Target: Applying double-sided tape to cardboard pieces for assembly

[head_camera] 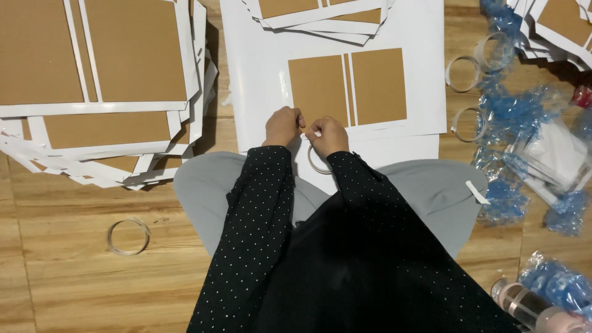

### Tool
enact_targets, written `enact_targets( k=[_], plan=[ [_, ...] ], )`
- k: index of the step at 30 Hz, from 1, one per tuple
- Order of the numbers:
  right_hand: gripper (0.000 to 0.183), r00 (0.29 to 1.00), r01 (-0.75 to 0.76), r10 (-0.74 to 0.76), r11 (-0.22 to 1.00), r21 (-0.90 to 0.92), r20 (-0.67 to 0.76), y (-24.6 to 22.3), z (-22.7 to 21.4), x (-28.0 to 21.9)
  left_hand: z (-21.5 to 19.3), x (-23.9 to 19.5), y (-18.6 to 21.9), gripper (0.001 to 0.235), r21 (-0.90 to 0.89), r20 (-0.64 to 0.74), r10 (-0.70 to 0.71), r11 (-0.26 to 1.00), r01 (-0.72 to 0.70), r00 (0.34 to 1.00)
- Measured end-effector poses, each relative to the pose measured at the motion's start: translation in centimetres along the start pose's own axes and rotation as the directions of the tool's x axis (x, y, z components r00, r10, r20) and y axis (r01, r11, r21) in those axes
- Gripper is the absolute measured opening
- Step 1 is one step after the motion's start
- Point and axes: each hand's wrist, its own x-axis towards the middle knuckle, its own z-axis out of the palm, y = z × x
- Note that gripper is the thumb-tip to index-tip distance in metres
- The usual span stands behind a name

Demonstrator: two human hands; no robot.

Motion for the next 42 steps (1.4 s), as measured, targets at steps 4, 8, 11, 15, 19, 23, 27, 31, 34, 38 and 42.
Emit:
enact_targets(
  k=[4, 8, 11, 15, 19, 23, 27, 31, 34, 38, 42],
  plan=[
    [0.010, 1.000, 0.004, -0.004, 1.000, -0.006, -0.016, -0.4, 0.0, -0.4, 0.4, 0.4, -0.2, 0.016, 0.032, -0.003, 0.004, 0.999, -0.004, 1.000],
    [0.009, 1.000, 0.003, -0.003, 1.000, 0.004, -0.027, -0.8, -0.2, -0.7, 0.8, 0.6, -0.5, 0.019, 0.066, 0.009, -0.002, 0.998, 0.001, 1.000],
    [0.010, 1.000, 0.004, -0.004, 1.000, 0.001, -0.028, -0.9, -0.3, -0.7, 0.7, 0.5, -0.4, 0.020, 0.075, 0.017, -0.004, 0.997, 0.003, 1.000],
    [0.010, 1.000, -0.002, 0.001, 1.000, -0.022, -0.021, -0.9, -0.1, -0.7, -0.1, 0.1, 0.4, 0.026, 0.068, 0.043, -0.023, 0.998, 0.020, 0.999],
    [0.009, 1.000, -0.004, 0.003, 1.000, -0.030, -0.021, -0.8, 0.1, -0.7, -0.6, -0.5, 0.7, 0.028, 0.074, 0.055, -0.024, 0.997, 0.020, 0.998],
    [0.010, 0.999, 0.015, -0.016, 0.999, -0.048, -0.035, -0.9, 0.2, -0.8, -0.7, -0.8, 1.0, 0.036, 0.114, 0.020, 0.008, 0.993, -0.010, 1.000],
    [0.010, 0.999, 0.028, -0.032, 0.996, -0.080, -0.044, -1.1, 0.3, -1.1, 0.5, -0.3, 0.7, 0.043, 0.205, -0.018, 0.021, 0.979, -0.017, 1.000],
    [0.007, 0.997, 0.048, -0.054, 0.991, -0.129, -0.047, -1.6, -0.1, -1.7, 2.5, 0.9, 0.0, 0.038, 0.306, -0.118, 0.057, 0.952, -0.019, 0.991],
    [0.008, 0.978, 0.158, -0.188, 0.950, -0.269, -0.090, -0.8, 0.4, -1.8, 3.8, 2.1, -0.3, 0.029, 0.373, -0.155, 0.041, 0.928, 0.019, 0.987],
    [0.015, 0.931, 0.257, -0.343, 0.861, -0.440, -0.128, 0.1, 1.1, -2.3, 3.5, 1.9, 0.4, 0.025, 0.409, -0.129, -0.001, 0.911, 0.054, 0.992],
    [0.012, 0.883, 0.307, -0.444, 0.793, -0.526, -0.154, 0.1, 1.0, -2.9, 3.1, 2.2, 0.9, 0.027, 0.421, -0.083, -0.047, 0.904, 0.078, 0.995]
  ],
)
